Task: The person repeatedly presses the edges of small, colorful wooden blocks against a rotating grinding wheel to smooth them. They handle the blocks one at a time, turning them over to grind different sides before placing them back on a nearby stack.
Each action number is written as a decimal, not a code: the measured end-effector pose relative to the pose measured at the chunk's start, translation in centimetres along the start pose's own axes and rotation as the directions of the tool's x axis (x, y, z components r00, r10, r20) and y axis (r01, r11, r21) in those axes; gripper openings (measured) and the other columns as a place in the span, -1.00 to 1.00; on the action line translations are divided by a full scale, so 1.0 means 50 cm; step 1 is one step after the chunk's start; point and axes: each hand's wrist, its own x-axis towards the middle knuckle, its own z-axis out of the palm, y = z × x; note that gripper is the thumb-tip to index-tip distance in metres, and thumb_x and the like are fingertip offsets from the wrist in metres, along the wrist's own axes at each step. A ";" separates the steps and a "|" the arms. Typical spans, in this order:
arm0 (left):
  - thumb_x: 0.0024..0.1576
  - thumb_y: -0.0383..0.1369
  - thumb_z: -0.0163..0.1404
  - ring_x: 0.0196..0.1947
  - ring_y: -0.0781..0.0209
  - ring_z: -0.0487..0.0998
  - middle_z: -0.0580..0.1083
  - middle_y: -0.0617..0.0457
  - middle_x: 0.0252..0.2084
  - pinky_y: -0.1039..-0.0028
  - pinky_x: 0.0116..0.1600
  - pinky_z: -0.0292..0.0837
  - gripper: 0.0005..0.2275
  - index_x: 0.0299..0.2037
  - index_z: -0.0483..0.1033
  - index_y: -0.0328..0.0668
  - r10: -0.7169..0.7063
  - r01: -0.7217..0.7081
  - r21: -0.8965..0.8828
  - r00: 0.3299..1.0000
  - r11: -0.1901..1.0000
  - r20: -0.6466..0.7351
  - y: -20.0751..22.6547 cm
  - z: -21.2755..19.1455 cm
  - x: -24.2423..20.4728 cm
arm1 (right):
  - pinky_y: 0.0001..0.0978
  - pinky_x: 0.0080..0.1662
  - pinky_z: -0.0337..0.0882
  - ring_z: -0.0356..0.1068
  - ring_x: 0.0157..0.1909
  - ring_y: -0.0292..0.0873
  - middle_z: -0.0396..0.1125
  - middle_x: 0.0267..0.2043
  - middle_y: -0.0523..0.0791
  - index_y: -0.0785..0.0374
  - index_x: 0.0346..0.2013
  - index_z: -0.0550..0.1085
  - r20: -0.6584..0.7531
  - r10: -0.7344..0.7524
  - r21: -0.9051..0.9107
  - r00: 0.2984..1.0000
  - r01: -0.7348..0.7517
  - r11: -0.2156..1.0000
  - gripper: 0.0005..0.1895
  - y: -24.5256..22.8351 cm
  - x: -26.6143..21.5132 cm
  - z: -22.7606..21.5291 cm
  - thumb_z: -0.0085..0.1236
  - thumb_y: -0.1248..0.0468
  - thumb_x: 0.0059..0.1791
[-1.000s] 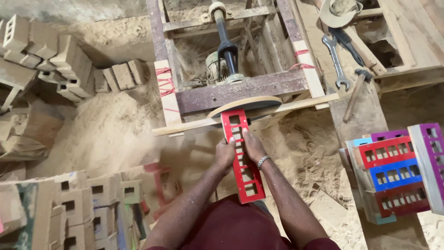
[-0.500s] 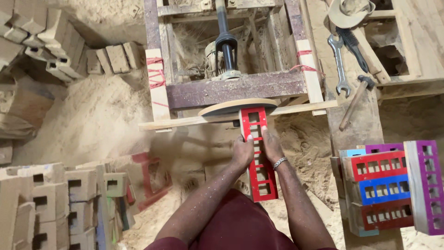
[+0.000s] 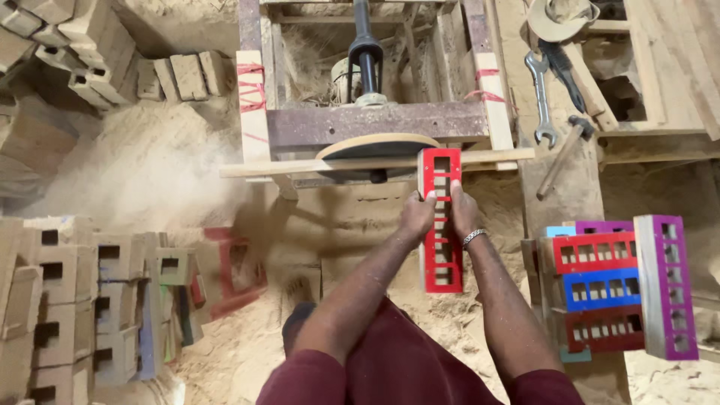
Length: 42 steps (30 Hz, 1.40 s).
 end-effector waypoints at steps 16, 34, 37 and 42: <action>0.34 -0.20 -0.21 -0.16 0.10 0.60 0.56 -0.14 -0.11 0.26 -0.08 0.57 -0.65 0.11 0.43 -0.34 0.097 -0.092 -0.080 0.993 0.993 0.071 -0.058 -0.259 -0.130 | -0.25 -0.07 0.44 0.50 -0.14 -0.07 0.50 -0.20 0.03 0.36 -0.11 0.53 0.008 -0.341 0.122 0.940 0.337 0.933 -0.48 -0.154 -0.224 0.192 -0.28 0.00 0.21; 0.28 -0.33 -0.10 -0.34 0.17 0.62 0.62 -0.12 -0.26 0.31 -0.21 0.56 -0.75 -0.07 0.55 -0.40 -0.125 0.116 -0.087 0.987 0.989 -0.104 -0.023 -0.315 0.004 | -0.22 -0.05 0.46 0.56 -0.18 -0.06 0.56 -0.27 0.03 0.32 -0.18 0.59 0.236 -0.025 0.076 0.971 0.008 0.997 -0.34 -0.121 -0.079 0.309 -0.37 -0.11 0.17; 0.28 -0.34 -0.10 -0.32 0.15 0.62 0.61 -0.15 -0.25 0.31 -0.19 0.56 -0.74 -0.06 0.54 -0.43 -0.115 0.108 -0.082 0.989 0.991 -0.094 -0.022 -0.281 0.013 | -0.21 -0.03 0.44 0.52 -0.14 -0.04 0.51 -0.21 0.05 0.37 -0.14 0.57 0.157 -0.104 0.018 0.982 0.103 0.995 -0.38 -0.114 -0.066 0.278 -0.31 -0.08 0.18; 0.28 -0.33 -0.09 -0.26 0.09 0.63 0.59 -0.20 -0.20 0.27 -0.14 0.56 -0.73 0.00 0.47 -0.44 -0.154 0.155 -0.003 0.982 0.988 -0.109 -0.004 -0.234 0.010 | -0.28 0.05 0.41 0.49 -0.05 -0.10 0.51 -0.11 0.01 0.33 -0.04 0.52 0.199 -0.124 0.169 0.972 0.091 0.981 -0.41 -0.090 -0.054 0.236 -0.34 -0.07 0.18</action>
